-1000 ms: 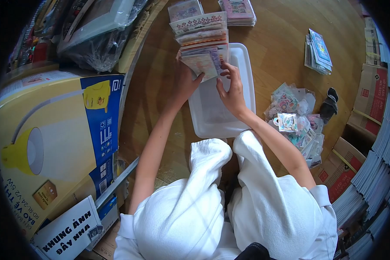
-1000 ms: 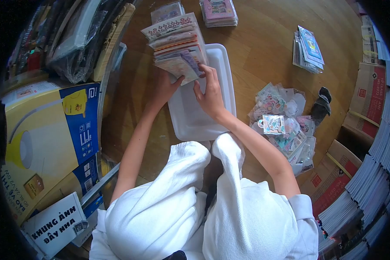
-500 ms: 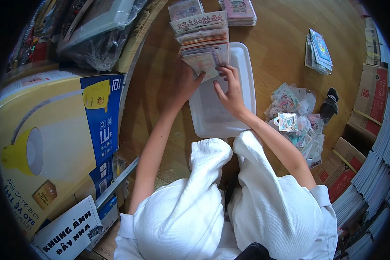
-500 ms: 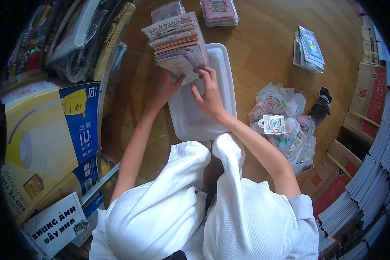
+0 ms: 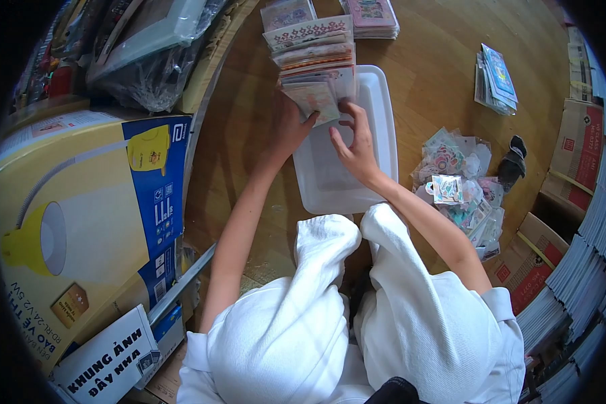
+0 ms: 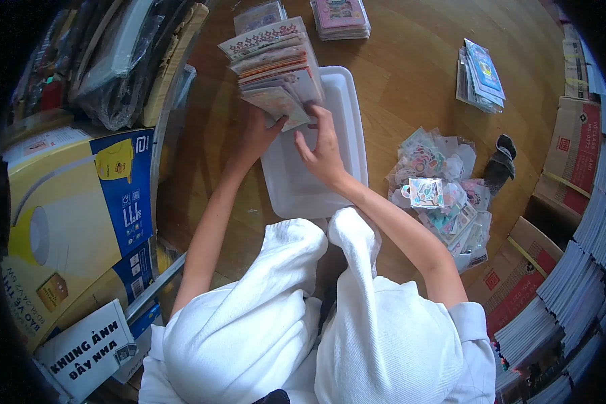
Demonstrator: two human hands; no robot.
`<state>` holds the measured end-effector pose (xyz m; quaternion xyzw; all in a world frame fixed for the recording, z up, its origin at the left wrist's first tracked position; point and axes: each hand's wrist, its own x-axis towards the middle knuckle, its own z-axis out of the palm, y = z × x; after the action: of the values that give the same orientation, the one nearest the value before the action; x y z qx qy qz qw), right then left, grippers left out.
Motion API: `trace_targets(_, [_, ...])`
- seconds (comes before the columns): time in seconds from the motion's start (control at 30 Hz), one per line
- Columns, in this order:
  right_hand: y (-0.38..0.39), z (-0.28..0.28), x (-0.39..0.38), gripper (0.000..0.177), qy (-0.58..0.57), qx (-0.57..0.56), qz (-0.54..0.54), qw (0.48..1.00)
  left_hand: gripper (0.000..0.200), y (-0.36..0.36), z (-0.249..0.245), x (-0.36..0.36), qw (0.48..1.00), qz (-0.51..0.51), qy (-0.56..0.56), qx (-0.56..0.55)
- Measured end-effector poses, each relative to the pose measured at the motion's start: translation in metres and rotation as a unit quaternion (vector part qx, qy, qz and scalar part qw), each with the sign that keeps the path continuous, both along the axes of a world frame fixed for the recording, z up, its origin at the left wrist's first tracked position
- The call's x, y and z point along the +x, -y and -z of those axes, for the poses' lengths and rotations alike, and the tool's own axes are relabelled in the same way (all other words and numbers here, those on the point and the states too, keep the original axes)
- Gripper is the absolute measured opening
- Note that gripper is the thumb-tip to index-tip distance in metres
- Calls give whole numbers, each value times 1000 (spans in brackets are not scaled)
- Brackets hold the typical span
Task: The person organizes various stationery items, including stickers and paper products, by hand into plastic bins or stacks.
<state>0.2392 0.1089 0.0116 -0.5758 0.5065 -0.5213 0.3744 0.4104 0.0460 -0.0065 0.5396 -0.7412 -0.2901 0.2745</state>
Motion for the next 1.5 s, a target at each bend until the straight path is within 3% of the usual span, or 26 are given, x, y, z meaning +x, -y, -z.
trace_targets(0.43, [1,0,2,46,-60,-5,28,998,86,-1,7,4,1000,1,2,15])
trace_targets(0.53, [-4,1,0,35,-29,70,57,995,87,-2,5,5,1000,1,-7,8])
trace_targets(0.63, [-3,7,-8,22,-66,130,-4,989,87,-1,-2,6,1000,3,4,-4])
trace_targets(0.83, [-1,28,3,26,-151,39,-149,976,85,-2,-6,4,1000,-2,12,-4])
trace_targets(1.07, [3,22,18,30,-203,51,-116,971,70,-4,-3,4,999,-17,25,-31])
trace_targets(1.2, [7,18,18,32,-220,76,-129,964,96,-10,-14,0,999,-27,-7,-20])
trace_targets(1.3, [7,17,18,33,-205,83,-124,967,100,-21,-34,-8,995,-68,12,-78])
trace_targets(1.5, [12,22,17,35,-154,104,-135,973,118,-29,-46,-33,985,-118,-111,-60])
